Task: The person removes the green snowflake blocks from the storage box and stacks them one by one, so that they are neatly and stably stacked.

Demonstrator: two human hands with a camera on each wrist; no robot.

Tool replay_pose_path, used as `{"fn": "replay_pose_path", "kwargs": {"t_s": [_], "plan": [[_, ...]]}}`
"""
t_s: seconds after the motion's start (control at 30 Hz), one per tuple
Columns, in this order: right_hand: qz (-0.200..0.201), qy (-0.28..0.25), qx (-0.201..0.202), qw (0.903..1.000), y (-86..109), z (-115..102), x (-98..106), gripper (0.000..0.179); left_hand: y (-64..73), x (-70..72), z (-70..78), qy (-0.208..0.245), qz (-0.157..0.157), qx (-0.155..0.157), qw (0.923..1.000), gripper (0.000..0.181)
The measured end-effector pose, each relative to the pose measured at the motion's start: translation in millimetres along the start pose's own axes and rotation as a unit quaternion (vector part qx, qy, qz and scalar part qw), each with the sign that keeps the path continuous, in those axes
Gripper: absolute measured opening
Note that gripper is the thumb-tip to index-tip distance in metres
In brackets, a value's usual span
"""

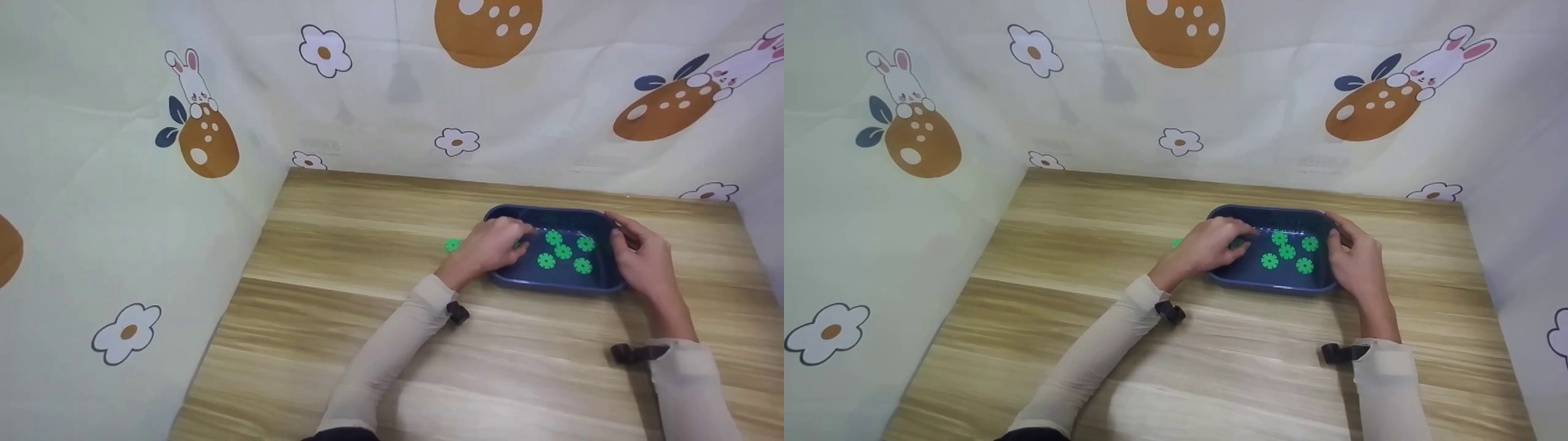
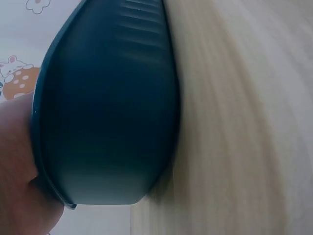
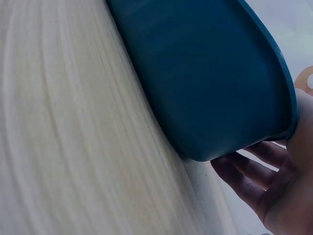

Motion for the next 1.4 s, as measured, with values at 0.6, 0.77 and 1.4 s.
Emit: {"fn": "replay_pose_path", "kwargs": {"t_s": [0.6, 0.77, 1.4], "plan": [[0.005, -0.002, 0.001, 1.0000, 1.3, 0, 1, 0.040, 1.7, -3.8, 0.0, -0.097, 0.036, 0.014, 0.9946, 0.014], [0.001, 0.000, -0.003, 1.0000, 1.7, 0, 0, 0.040, 1.0, -7.5, 1.1, -0.146, 0.021, 0.014, 0.9889, 0.016], [0.002, -0.011, -0.012, 0.9999, 2.5, 1, -1, 0.040, 2.8, -5.6, 9.8, -0.209, 0.019, -0.002, 0.9777, 0.017]]}}
Point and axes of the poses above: each hand's wrist, its own y-axis away from the middle knuckle, its own x-axis out of the back of the hand, z = x × y, the point moved 9 cm from there along -y, towards the middle knuckle, and after that the axes turned 11 degrees about z, right-handed, at the moved point
